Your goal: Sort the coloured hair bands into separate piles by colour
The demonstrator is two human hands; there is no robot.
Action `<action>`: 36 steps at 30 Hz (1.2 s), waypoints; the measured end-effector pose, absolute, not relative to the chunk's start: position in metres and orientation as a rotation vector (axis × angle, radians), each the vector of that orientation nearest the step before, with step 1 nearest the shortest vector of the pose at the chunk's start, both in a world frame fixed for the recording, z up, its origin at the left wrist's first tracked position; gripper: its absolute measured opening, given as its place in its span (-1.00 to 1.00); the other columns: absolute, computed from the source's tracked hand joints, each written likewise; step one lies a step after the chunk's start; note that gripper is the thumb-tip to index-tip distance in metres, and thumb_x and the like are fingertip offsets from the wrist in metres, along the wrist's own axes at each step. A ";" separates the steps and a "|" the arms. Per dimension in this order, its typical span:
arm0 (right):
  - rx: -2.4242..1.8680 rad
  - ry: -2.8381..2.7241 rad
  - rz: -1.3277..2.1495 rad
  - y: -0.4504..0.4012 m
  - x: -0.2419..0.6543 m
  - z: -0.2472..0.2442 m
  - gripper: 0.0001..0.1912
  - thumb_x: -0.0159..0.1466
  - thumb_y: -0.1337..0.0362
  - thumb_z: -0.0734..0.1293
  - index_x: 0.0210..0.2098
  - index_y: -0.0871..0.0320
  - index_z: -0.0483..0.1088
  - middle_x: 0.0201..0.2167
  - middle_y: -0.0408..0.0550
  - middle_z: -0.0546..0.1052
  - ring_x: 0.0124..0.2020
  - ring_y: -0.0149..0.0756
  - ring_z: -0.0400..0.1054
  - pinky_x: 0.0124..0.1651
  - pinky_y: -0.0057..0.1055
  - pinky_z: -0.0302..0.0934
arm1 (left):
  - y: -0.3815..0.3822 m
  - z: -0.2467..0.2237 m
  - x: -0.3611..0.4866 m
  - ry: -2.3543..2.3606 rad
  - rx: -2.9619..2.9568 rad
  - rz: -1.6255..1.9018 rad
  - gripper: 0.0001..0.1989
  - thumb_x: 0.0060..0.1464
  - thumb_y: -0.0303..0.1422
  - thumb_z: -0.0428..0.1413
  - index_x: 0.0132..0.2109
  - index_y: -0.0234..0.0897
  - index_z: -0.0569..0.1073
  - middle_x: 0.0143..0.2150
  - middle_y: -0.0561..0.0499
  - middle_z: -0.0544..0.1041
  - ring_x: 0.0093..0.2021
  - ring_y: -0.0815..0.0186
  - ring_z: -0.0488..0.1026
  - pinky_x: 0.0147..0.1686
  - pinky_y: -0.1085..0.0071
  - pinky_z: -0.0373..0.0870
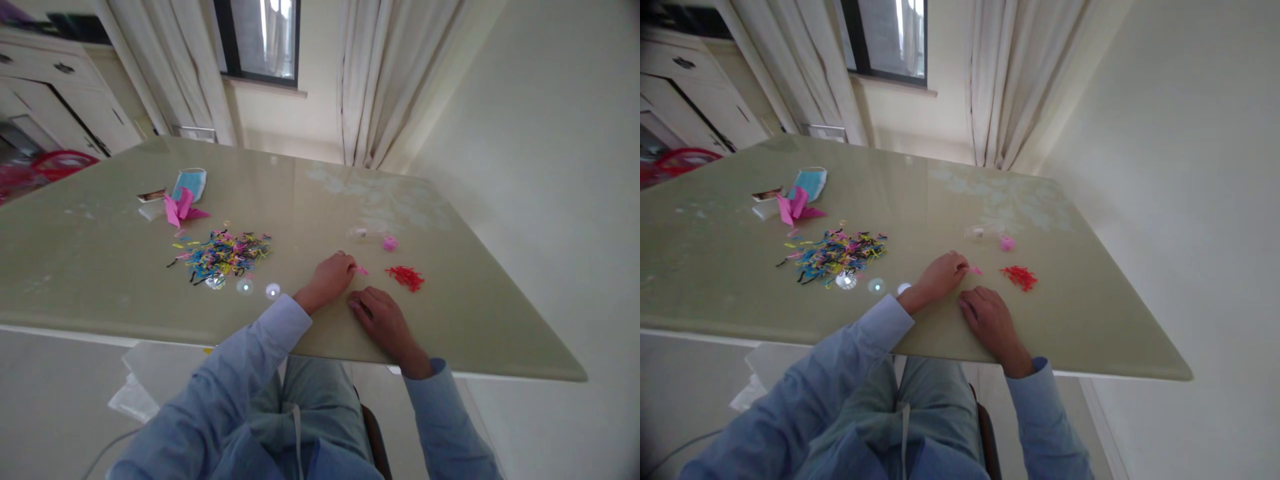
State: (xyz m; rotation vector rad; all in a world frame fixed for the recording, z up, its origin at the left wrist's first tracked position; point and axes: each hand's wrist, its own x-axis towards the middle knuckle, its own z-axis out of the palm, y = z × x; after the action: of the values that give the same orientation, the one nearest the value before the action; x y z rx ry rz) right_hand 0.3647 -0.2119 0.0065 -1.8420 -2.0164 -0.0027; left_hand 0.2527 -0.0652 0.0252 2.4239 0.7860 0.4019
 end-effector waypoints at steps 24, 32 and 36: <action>-1.785 -1.736 0.420 -0.193 0.362 0.022 -0.74 0.37 0.13 0.28 -0.18 0.12 0.55 -0.28 0.00 0.64 -0.31 -0.24 0.50 -0.25 -0.34 0.35 | -0.093 0.013 0.099 0.755 2.361 0.724 -0.80 0.24 -0.30 0.09 -0.30 -0.27 0.54 -0.28 -0.09 0.53 -0.20 0.22 0.46 -0.15 0.32 0.36; -1.377 -2.092 0.466 -0.102 0.301 0.057 -0.76 0.35 0.21 0.33 -0.09 0.16 0.55 -0.35 -0.05 0.57 -0.39 -0.35 0.37 -0.27 -0.42 0.26 | -0.099 0.016 0.082 0.575 2.213 0.685 -0.63 0.21 -0.17 0.11 -0.50 -0.26 0.36 -0.49 0.04 0.44 -0.40 0.34 0.35 -0.25 0.35 0.23; -1.229 -2.320 0.544 -0.055 0.269 0.048 -0.81 0.34 0.27 0.37 -0.11 0.16 0.58 -0.28 -0.02 0.60 -0.32 -0.34 0.39 -0.19 -0.41 0.23 | -0.097 0.018 0.082 0.562 2.178 0.656 -0.57 0.19 -0.14 0.10 -0.56 -0.25 0.26 -0.55 0.07 0.36 -0.46 0.37 0.27 -0.31 0.37 0.18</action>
State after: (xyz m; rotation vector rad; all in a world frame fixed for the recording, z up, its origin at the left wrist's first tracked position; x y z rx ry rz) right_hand 0.2686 -0.0555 0.0479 -1.2293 -2.3201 0.5439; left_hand 0.0823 -0.0973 0.0176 2.1779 0.5616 0.6564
